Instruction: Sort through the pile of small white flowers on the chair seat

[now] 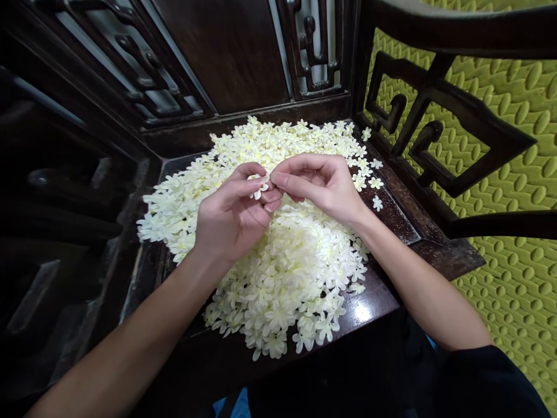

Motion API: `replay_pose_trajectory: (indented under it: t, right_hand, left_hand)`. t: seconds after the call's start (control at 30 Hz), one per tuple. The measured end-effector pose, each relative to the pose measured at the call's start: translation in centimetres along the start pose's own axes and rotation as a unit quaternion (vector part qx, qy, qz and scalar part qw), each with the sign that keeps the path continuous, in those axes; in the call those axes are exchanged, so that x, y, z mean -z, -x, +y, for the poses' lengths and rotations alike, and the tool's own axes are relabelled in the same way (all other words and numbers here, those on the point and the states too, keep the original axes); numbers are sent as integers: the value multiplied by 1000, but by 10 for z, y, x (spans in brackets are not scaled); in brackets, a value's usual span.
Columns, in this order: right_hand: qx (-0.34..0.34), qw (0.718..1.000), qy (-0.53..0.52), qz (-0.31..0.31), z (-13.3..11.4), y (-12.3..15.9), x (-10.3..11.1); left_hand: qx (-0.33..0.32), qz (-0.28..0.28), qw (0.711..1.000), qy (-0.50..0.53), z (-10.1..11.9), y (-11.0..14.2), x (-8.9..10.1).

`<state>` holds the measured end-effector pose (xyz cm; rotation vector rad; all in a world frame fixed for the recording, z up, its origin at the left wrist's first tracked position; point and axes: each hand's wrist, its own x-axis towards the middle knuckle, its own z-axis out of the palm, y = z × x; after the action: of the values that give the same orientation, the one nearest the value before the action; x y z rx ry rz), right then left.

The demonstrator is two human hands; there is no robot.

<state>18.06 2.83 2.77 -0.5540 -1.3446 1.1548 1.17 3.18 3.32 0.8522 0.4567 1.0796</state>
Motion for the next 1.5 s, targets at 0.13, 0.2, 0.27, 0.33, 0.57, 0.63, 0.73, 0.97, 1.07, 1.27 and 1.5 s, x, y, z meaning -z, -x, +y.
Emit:
replay_pose_trajectory:
  t: [0.13, 0.2, 0.27, 0.33, 0.57, 0.63, 0.73, 0.97, 1.07, 1.27, 1.5]
  right_hand:
    - [-12, 1000, 1, -4, 0, 0, 1]
    - [-14, 1000, -2, -8, 0, -1, 2]
    - [-13, 1000, -5, -13, 0, -1, 3]
    - [-14, 1000, -2, -17, 0, -1, 3]
    - [-13, 1000, 26, -6, 0, 0, 4]
    - [-6, 999, 51, -1, -1, 0, 5]
    - [4, 996, 87, 7, -3, 1, 5]
    - [-12, 993, 100, 55, -5, 1, 0]
    - [-23, 994, 91, 64, -4, 1, -1]
    - [-36, 995, 81, 48, -1, 2, -1]
    - [-34, 996, 74, 41, -1, 1, 0]
  left_hand:
    - [7, 1, 1000, -5, 0, 1, -1]
    - [9, 3, 1000, -10, 0, 1, 0]
    - [9, -2, 1000, -14, 0, 1, 0]
    - [7, -9, 1000, -18, 0, 1, 1]
    - [-3, -5, 999, -47, -1, 2, 3]
    - [-12, -5, 998, -64, -1, 2, 4]
    - [-27, 3, 995, -99, -3, 2, 4]
    - [-148, 95, 972, -154, -10, 3, 1]
    - [-184, 114, 947, -238, -11, 5, -2]
    - [-206, 105, 926, -298, -12, 8, -7]
    - [-197, 108, 938, -264, -16, 7, -4]
